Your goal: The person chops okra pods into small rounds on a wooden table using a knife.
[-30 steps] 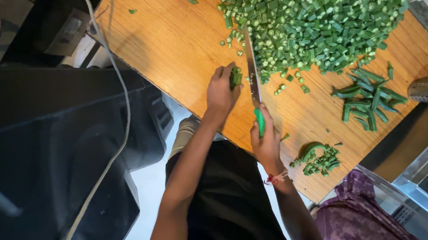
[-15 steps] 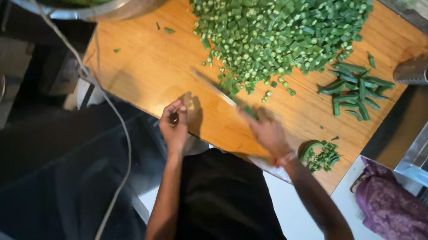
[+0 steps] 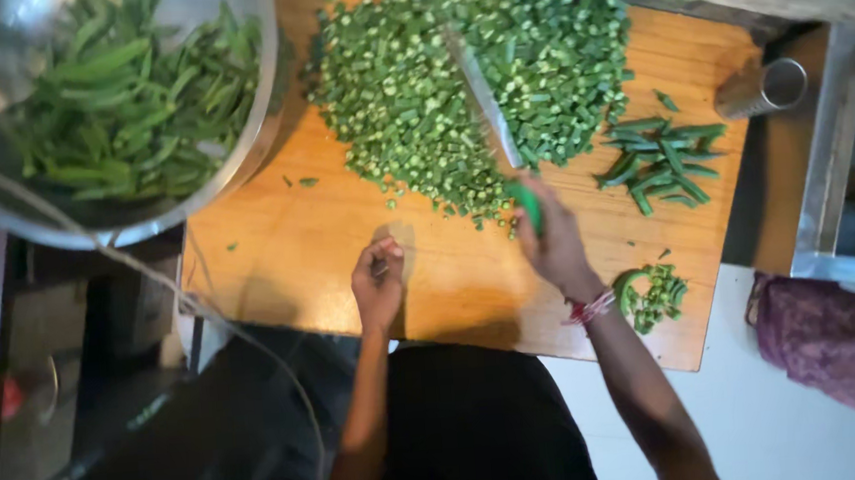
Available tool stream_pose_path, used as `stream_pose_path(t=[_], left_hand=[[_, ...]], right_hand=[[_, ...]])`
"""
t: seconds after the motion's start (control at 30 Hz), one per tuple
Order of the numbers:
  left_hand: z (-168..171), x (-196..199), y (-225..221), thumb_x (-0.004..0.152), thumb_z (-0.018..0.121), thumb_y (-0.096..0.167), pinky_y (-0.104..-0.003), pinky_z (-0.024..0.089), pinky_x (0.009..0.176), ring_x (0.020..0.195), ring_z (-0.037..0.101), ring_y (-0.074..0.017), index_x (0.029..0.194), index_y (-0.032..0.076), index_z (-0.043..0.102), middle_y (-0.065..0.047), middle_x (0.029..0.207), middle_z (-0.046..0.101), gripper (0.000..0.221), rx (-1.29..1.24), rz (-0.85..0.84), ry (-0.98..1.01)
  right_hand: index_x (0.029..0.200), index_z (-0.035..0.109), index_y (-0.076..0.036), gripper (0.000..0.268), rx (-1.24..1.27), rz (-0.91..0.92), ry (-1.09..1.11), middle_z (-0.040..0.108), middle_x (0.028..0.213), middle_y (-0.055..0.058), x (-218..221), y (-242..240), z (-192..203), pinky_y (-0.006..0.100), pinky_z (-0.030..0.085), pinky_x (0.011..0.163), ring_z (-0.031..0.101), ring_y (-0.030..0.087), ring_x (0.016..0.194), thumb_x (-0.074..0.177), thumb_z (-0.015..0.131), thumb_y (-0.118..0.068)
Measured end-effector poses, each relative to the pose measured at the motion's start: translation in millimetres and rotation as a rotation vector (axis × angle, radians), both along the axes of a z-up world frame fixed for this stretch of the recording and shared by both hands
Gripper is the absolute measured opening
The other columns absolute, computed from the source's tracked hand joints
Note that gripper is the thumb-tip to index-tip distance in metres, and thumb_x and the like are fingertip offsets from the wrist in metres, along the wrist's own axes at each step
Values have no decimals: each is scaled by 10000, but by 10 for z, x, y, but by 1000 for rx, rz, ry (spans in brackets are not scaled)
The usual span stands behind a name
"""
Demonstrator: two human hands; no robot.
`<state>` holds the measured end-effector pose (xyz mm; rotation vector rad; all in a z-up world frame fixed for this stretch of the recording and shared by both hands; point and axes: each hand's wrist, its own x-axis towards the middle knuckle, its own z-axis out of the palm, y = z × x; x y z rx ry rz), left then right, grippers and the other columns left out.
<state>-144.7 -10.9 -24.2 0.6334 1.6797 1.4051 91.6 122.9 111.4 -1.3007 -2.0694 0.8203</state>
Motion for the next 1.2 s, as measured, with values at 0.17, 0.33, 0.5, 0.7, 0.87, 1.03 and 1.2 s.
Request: stream_pose_path(t=[0.17,0.33,0.5,0.7,0.87,1.03,1.2], left_hand=[[55,116,-8,963,716,198,-274,551,875,961,694,-121,1146,19,695,-40,1054,746,257,-37,-88,-9],[294,467,34,959,710,205,-276,569,799,920,700,-123,1159,55,701,-38,1034,746,250,-84,-222,91],[381,940,358,913,741,154,-308,589,710,772,733,-186,1047,62,736,-79,951,763,162,62,-375,358],[182,908,1181,905,805,151,-437,555,700,831,687,-342,1068,49,719,-154,936,717,211,-50,3,927],[127,809,1432,797,841,208,-441,565,722,821,710,-312,1082,69,649,-114,915,725,371,-205,130,760],[160,665,1401,785,864,234,-439,578,729,826,728,-314,1023,97,718,-111,938,738,311,-289,43,807],[138,535,1550,656,897,274,-450,598,703,825,723,-318,896,83,759,-133,966,726,337,-371,57,845]], right_hand=[[1554,439,-141,621,-229,-91,41,673,1116,208,-47,-873,-263,387,573,766,715,283,833,956,576,-39],[1483,475,-139,574,-588,-256,172,723,1251,149,259,-1511,-233,361,595,765,734,284,840,934,609,-39],[1480,472,-92,552,-331,-326,94,678,1345,198,984,-1876,-177,334,579,855,753,251,1013,946,605,-37],[1496,483,-115,543,-488,-547,-18,738,1159,175,1664,-2034,-238,342,571,769,731,232,885,973,631,-117],[1495,507,-122,537,-499,-451,-49,748,1042,176,2080,-1897,-287,349,563,731,717,246,815,973,632,-151],[1475,502,-67,502,-332,-230,60,737,1135,177,2257,-1714,-302,328,566,794,739,221,926,993,614,-151],[1468,514,-84,497,-434,-205,67,769,1023,139,2234,-1698,-283,320,583,782,751,189,835,992,626,-177]])
